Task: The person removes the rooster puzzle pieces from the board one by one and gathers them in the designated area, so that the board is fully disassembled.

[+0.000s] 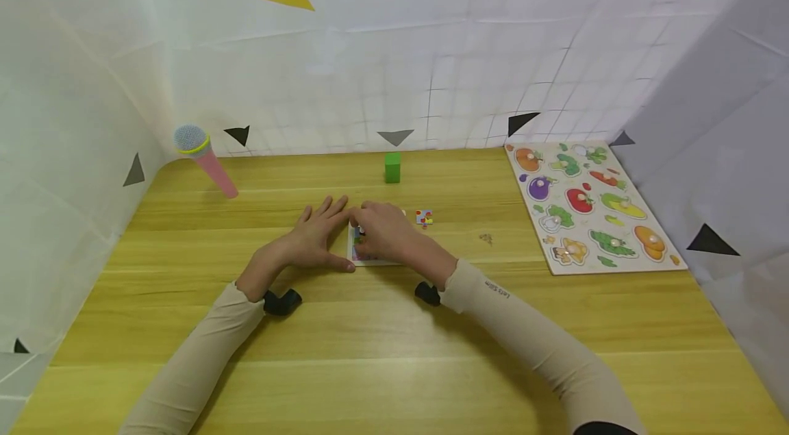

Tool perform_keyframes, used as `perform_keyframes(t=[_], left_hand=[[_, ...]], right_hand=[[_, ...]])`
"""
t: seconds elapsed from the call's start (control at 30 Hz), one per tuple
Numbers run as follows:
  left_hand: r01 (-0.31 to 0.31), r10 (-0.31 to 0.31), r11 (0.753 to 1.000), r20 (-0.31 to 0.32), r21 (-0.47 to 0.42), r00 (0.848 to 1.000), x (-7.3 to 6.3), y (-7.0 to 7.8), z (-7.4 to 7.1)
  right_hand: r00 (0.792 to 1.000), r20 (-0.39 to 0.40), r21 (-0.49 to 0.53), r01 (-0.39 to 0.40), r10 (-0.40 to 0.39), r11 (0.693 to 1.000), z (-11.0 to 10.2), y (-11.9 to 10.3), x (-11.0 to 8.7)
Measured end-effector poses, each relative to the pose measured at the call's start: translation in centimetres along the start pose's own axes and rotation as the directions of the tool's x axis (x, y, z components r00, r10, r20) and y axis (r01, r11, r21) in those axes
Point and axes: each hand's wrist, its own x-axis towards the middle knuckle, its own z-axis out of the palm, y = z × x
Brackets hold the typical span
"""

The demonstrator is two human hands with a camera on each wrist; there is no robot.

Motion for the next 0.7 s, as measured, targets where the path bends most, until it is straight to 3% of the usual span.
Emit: perform_keyframes(t=[0.23,0.7], left_hand=[[-0.002,0.002,1.000,-0.002,-0.007,1.000,0.05,-0.16,0.10],[0.004,-0.004,1.000,-0.003,0.008,1.000,0.05,-0.01,0.05]], right_hand=[[0.999,-0.048,-0.003,-0.006,0.005,1.000,0.40,-0.20,-0.13],[0.998,-0.055,0.006,-0.020,0.020,1.000,-0.14,-0.31,-0.60]])
